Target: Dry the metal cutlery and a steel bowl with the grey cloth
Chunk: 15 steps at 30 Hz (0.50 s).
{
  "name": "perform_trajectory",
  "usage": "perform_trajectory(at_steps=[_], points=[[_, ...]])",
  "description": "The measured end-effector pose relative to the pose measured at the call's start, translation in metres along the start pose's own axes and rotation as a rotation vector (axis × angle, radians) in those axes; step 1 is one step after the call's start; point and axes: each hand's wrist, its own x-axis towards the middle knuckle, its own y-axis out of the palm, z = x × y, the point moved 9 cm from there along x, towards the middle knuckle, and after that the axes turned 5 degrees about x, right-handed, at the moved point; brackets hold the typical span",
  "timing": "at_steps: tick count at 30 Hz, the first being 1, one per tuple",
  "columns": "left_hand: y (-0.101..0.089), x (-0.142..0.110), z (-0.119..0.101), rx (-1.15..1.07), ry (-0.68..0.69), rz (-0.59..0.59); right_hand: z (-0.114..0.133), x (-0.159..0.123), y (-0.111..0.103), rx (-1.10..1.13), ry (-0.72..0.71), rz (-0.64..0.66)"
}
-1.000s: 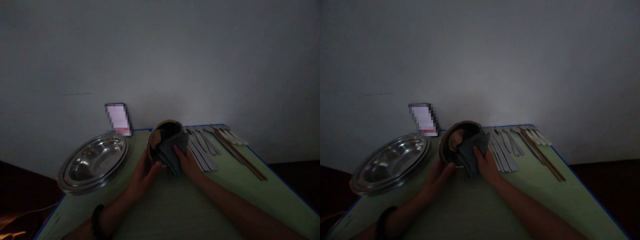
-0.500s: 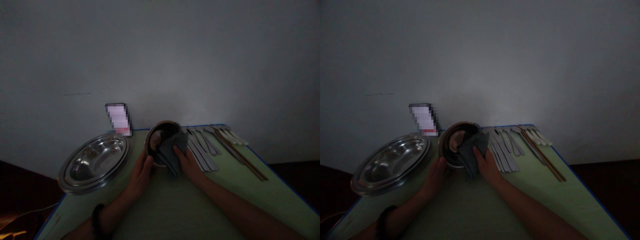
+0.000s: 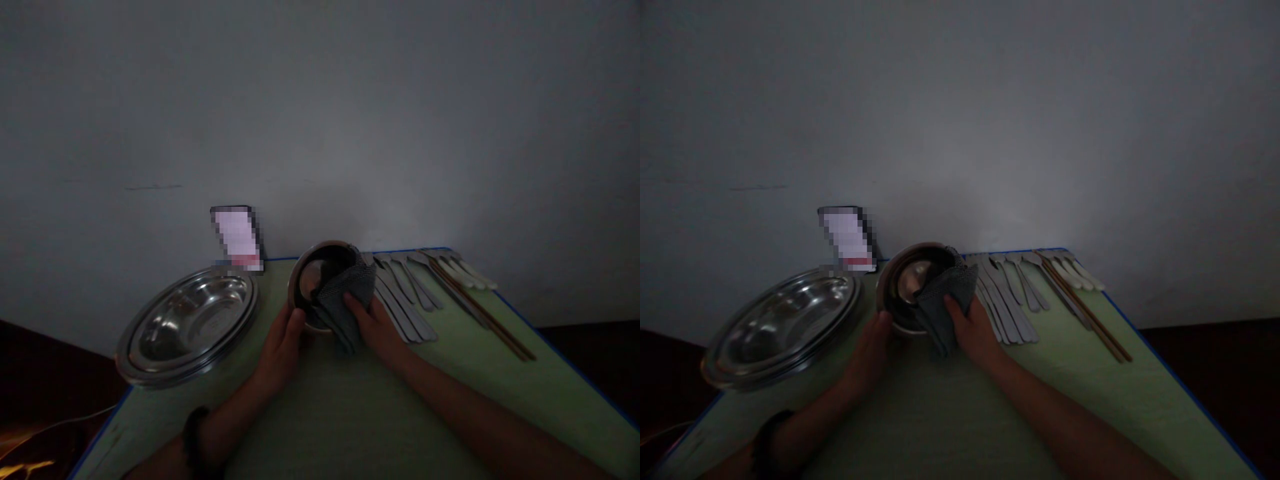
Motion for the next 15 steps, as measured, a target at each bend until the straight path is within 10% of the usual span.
perform_trajectory(at_steps=[15], points=[[-0.0001, 0.0009, 0.0036, 0.026, 0.01, 0.0, 0.0018, -0.0001, -0.002, -0.075, -0.025, -0.009]])
